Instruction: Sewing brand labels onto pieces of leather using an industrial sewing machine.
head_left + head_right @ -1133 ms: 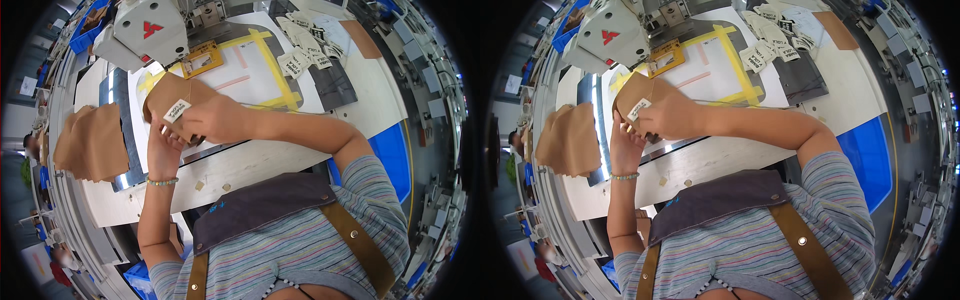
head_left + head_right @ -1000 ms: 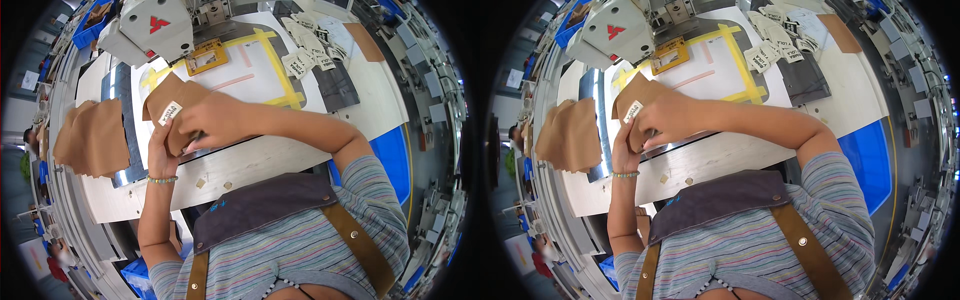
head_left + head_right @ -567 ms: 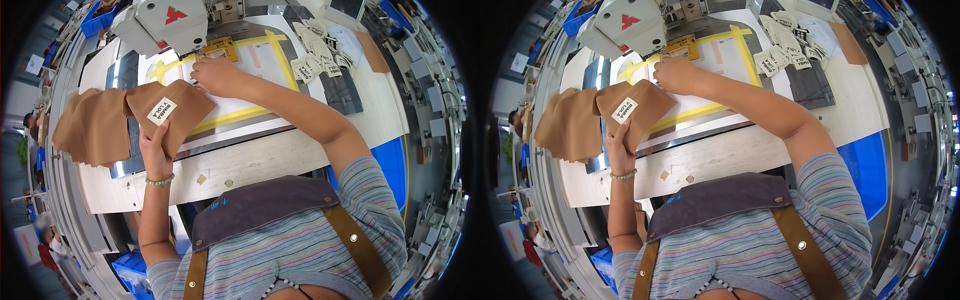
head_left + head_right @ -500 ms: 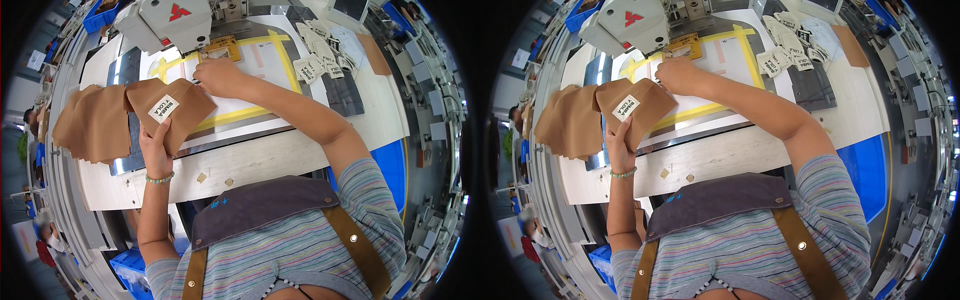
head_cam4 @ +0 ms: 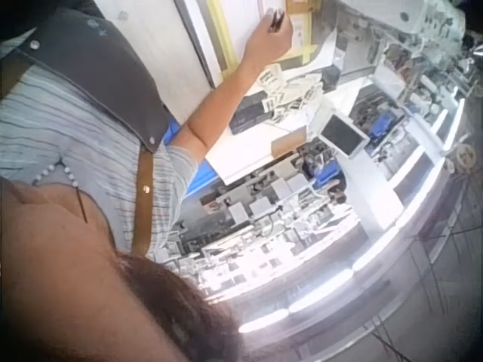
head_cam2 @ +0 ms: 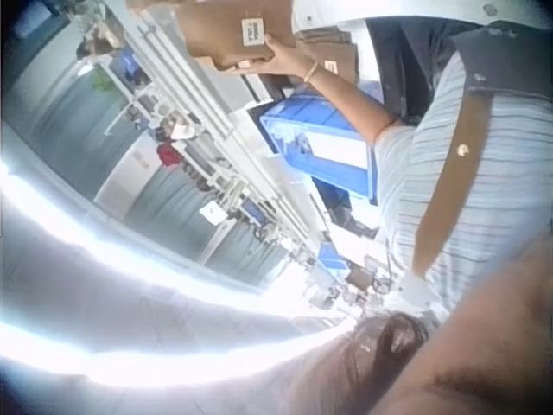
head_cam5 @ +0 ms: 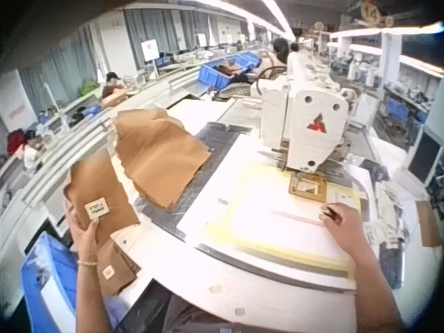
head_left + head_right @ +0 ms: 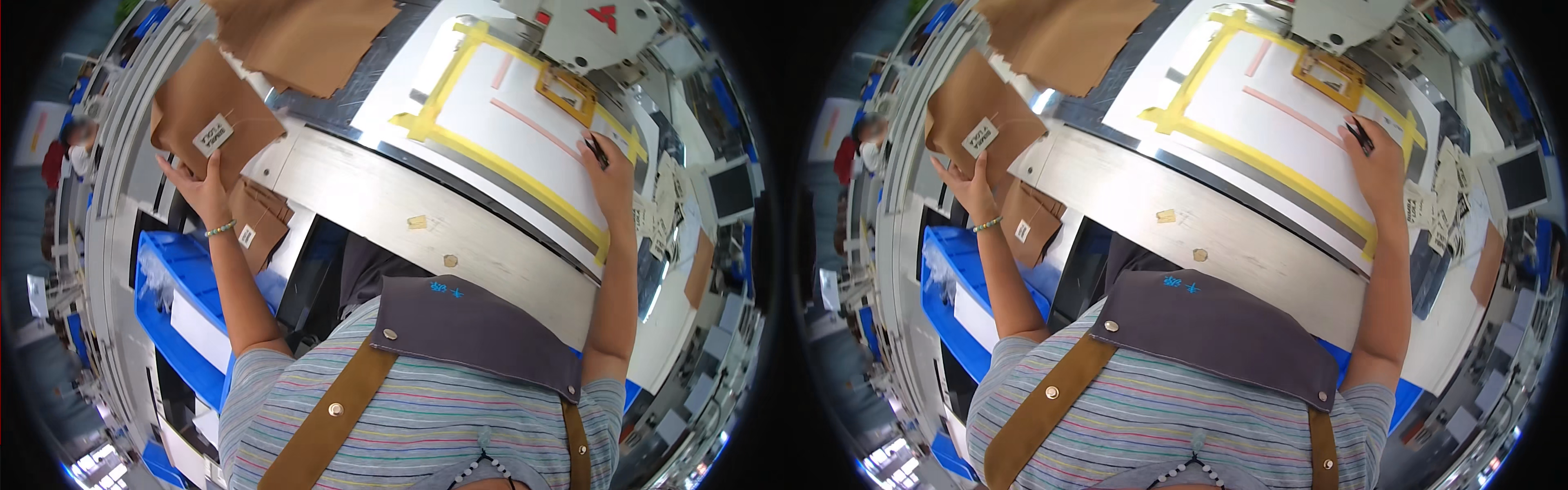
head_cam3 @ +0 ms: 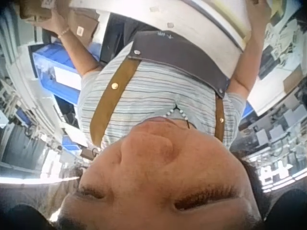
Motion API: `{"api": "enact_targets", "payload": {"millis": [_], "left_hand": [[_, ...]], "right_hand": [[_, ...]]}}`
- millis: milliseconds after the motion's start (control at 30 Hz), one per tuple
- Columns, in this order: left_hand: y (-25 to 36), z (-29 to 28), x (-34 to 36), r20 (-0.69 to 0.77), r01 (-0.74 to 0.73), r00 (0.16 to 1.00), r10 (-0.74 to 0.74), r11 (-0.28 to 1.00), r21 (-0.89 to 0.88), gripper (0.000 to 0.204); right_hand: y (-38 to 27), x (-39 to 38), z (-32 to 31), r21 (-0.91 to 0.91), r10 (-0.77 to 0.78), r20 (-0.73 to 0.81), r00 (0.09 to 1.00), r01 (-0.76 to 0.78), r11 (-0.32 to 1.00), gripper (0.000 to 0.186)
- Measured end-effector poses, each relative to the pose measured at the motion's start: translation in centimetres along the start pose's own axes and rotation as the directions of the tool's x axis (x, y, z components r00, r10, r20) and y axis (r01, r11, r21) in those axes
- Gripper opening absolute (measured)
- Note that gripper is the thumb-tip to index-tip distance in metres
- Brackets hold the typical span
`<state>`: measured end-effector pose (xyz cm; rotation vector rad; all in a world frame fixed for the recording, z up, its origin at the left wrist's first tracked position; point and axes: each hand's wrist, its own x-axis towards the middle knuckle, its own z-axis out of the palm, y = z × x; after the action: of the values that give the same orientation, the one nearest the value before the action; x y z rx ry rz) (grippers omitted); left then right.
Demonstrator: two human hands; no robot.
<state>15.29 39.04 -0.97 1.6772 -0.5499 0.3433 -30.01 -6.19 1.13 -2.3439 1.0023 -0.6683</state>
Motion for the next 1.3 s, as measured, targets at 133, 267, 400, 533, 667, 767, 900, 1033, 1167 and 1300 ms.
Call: {"api": "enact_targets", "payload": {"millis": [133,267,400,533,667,767,900,1033,1167,1300], "left_hand": [[-11.7,-9.4,-5.4,-0.281,0.281,0.919,-0.278,0.959,-0.028,0.116],[-20.6,-17.3,-12.9,-0.342,0.382,0.881,-0.327,0.918,0.108,0.123],[-23.1,-18.2,-15.5,-0.431,0.638,0.768,-0.473,0.514,0.573,0.114],[-17.2,-7.8,-12.8,-0.673,0.714,0.696,-0.252,0.142,0.685,0.106],[-9.4,-1.9,-3.0,-0.197,-0.120,0.899,0.392,0.651,0.749,0.060],[2.0,6.3,1.1,0.211,-0.504,0.863,0.458,0.761,0.409,0.032],[6.1,13.2,1.5,0.600,-0.612,0.710,0.370,0.746,0.264,0.026],[5.7,16.9,1.2,0.726,-0.725,0.610,0.318,0.594,0.349,0.016],[4.9,18.4,0.6,0.738,-0.746,0.624,0.258,0.477,0.464,0.011],[4.7,18.2,1.2,0.693,-0.711,0.648,0.315,0.577,0.402,0.014]], "right_hand": [[-1.2,-0.1,0.4,0.052,0.057,0.041,0.998,-0.059,0.997,0.032],[-1.3,0.3,1.1,0.089,-0.008,0.088,0.996,0.000,0.996,0.031],[-0.7,0.1,0.9,0.107,-0.006,0.073,0.997,-0.002,0.994,0.030],[-1.1,-0.5,0.6,0.058,0.020,0.065,0.998,-0.024,0.998,0.030],[-1.3,-0.3,0.6,0.060,-0.011,0.051,0.999,0.008,0.998,0.030],[-0.9,-0.5,0.6,0.071,0.007,0.061,0.998,-0.011,0.997,0.030],[-1.4,-0.3,0.7,0.082,-0.051,0.057,0.997,0.046,0.996,0.030],[-2.0,-0.5,0.4,0.054,-0.056,0.072,0.996,0.052,0.997,0.029],[-1.8,-0.4,0.2,0.060,-0.066,0.064,0.996,0.062,0.996,0.029],[-1.7,-0.3,0.2,0.041,-0.063,0.074,0.995,0.060,0.997,0.029]]}}
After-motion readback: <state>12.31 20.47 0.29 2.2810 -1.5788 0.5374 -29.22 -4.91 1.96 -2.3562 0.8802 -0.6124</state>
